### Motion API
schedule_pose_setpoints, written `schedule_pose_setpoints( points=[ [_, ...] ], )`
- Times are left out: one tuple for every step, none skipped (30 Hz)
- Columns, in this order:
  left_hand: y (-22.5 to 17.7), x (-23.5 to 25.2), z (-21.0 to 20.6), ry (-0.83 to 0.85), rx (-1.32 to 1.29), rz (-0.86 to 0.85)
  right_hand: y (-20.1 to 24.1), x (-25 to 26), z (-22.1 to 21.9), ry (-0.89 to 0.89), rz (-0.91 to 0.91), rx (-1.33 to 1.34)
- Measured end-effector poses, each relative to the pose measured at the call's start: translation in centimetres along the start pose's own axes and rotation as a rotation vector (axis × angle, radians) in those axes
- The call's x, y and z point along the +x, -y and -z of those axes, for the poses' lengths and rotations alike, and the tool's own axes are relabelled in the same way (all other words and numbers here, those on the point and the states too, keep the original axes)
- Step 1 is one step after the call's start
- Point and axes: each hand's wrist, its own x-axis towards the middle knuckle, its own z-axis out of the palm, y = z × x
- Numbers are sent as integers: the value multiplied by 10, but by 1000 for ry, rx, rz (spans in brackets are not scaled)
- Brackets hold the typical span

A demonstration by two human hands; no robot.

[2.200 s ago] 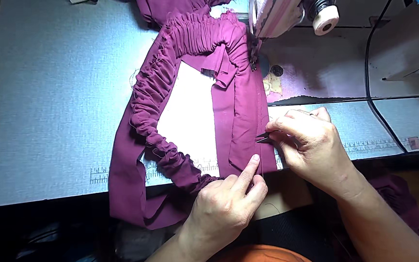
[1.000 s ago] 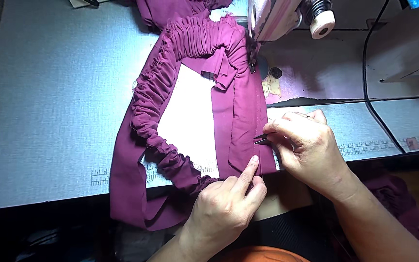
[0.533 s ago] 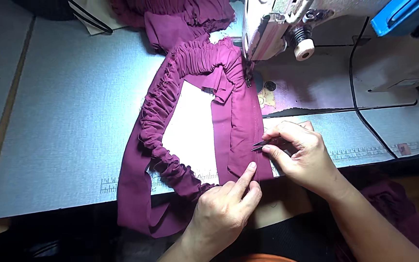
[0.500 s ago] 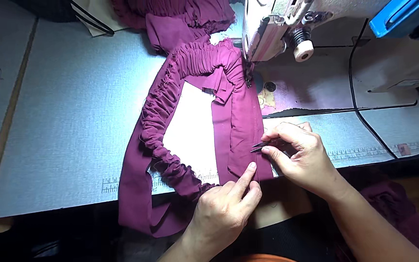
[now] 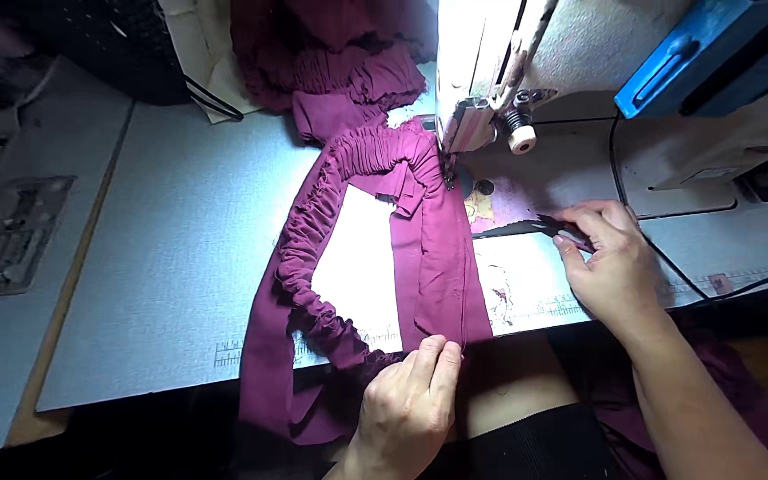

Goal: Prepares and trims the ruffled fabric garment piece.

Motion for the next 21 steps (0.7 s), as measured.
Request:
schedule_pose_setpoints(
  points=[
    [-3, 2, 1, -8, 16, 20, 0, -4, 0, -3, 18, -1],
    [-7, 4, 2, -20, 28, 39, 4, -12, 2, -14, 46, 9],
    [-11, 7, 4, -33, 42, 55, 11, -22, 4, -44, 78, 39],
    [-15, 9, 7, -39, 60, 75, 21, -36, 6, -83, 99, 90],
    [-20, 11, 11, -39, 80, 96, 34, -52, 8, -113, 96, 177],
    [-26, 14, 16, -33, 101, 118, 47, -70, 9, -99, 64, 277],
    [-31, 16, 20, -16, 121, 141, 57, -88, 9, -32, -1, 354],
    [-35, 19, 25, 10, 145, 163, 65, -103, 7, 92, -87, 381],
    [-39, 21, 28, 39, 172, 188, 68, -115, 4, 261, -171, 380],
    [-43, 23, 29, 68, 202, 216, 67, -121, 0, 455, -253, 397],
    [-47, 24, 29, 92, 224, 246, 65, -122, -7, 622, -339, 446],
    [-51, 24, 29, 105, 237, 278, 62, -124, -17, 698, -407, 529],
    [-54, 25, 28, 104, 247, 304, 60, -127, -30, 667, -451, 646],
    [-56, 25, 28, 96, 260, 323, 60, -131, -44, 578, -480, 809],
    [-56, 25, 28, 85, 276, 331, 63, -134, -54, 467, -501, 1002],
    [-56, 24, 27, 79, 292, 330, 68, -134, -59, 366, -533, 1168],
    [-56, 23, 26, 74, 298, 311, 74, -134, -61, 292, -564, 1268],
    [-55, 21, 23, 66, 294, 279, 78, -134, -60, 259, -584, 1320],
    [-54, 18, 19, 53, 288, 239, 82, -136, -57, 280, -585, 1359],
    [-54, 16, 14, 41, 278, 204, 85, -140, -51, 339, -562, 1403],
    [-54, 15, 10, 31, 264, 177, 88, -145, -45, 401, -527, 1447]
  ],
)
